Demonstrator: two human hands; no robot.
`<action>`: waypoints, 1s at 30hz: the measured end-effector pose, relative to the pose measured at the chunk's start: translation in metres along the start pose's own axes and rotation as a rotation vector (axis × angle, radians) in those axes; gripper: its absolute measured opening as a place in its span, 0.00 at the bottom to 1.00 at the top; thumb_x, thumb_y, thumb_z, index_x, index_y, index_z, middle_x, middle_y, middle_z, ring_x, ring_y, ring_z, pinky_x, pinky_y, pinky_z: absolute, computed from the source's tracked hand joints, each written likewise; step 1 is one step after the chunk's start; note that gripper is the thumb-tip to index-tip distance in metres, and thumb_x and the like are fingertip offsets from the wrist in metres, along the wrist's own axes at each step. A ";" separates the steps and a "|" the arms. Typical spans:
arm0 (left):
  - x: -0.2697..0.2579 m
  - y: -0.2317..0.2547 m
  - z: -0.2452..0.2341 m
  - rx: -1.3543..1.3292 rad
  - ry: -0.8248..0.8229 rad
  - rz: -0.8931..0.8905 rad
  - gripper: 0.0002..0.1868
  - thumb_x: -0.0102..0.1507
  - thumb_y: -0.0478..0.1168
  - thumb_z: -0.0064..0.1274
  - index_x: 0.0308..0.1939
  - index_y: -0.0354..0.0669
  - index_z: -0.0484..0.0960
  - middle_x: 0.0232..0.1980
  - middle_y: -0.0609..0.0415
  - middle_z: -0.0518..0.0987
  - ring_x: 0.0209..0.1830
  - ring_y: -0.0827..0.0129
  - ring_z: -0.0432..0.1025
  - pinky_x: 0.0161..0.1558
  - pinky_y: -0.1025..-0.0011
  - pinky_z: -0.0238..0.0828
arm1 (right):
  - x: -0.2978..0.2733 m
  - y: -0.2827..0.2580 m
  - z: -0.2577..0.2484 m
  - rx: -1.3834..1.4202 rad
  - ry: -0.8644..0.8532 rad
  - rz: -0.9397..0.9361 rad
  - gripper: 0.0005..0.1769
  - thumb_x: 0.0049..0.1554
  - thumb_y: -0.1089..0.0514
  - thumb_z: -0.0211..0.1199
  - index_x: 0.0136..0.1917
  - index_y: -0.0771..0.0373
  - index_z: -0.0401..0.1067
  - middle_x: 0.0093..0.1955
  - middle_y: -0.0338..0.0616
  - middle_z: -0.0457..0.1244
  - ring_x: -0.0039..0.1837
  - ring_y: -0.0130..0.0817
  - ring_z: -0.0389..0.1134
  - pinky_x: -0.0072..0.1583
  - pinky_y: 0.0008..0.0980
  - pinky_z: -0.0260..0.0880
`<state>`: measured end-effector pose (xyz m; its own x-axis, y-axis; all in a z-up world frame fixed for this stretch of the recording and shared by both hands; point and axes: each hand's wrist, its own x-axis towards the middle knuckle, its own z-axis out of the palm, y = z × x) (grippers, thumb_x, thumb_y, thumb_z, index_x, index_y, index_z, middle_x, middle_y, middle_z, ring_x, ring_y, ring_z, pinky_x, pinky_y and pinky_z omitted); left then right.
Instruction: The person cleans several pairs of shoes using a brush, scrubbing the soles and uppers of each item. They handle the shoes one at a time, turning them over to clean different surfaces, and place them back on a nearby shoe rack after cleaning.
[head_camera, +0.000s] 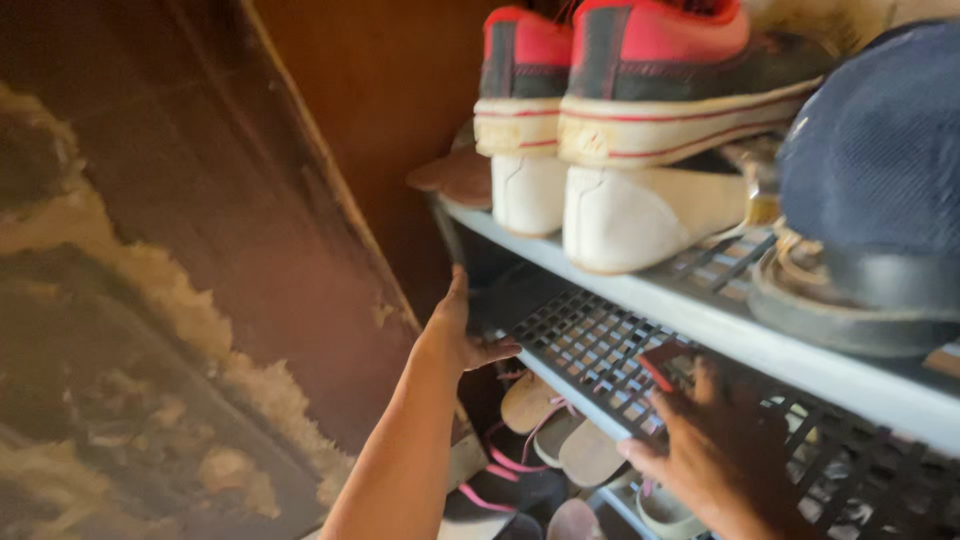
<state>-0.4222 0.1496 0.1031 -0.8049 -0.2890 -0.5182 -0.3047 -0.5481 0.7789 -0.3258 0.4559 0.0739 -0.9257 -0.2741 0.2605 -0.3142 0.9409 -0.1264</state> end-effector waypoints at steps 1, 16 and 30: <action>-0.008 0.000 -0.002 0.071 0.063 0.028 0.45 0.58 0.74 0.47 0.70 0.53 0.69 0.67 0.38 0.71 0.59 0.35 0.69 0.58 0.34 0.67 | -0.002 -0.002 -0.002 0.025 0.001 0.000 0.48 0.39 0.25 0.70 0.70 0.41 0.69 0.71 0.53 0.52 0.67 0.58 0.57 0.61 0.54 0.70; -0.031 -0.200 -0.261 1.338 0.059 -0.045 0.33 0.62 0.60 0.64 0.51 0.29 0.79 0.42 0.31 0.79 0.42 0.41 0.79 0.34 0.42 0.81 | 0.062 0.087 0.180 0.554 0.112 -0.391 0.55 0.47 0.41 0.76 0.77 0.71 0.60 0.65 0.64 0.63 0.63 0.53 0.71 0.67 0.47 0.68; -0.136 -0.206 -0.307 1.785 0.258 0.312 0.22 0.65 0.57 0.52 0.50 0.45 0.82 0.54 0.44 0.80 0.54 0.48 0.76 0.52 0.53 0.76 | -0.166 -0.159 0.112 0.869 0.394 -0.505 0.29 0.63 0.62 0.55 0.77 0.52 0.61 0.65 0.63 0.56 0.63 0.55 0.61 0.60 0.47 0.65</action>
<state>-0.0938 0.0602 -0.0954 -0.8952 -0.3991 -0.1983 -0.4312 0.8881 0.1593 -0.1460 0.3296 -0.0562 -0.5629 -0.3623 0.7429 -0.8264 0.2314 -0.5134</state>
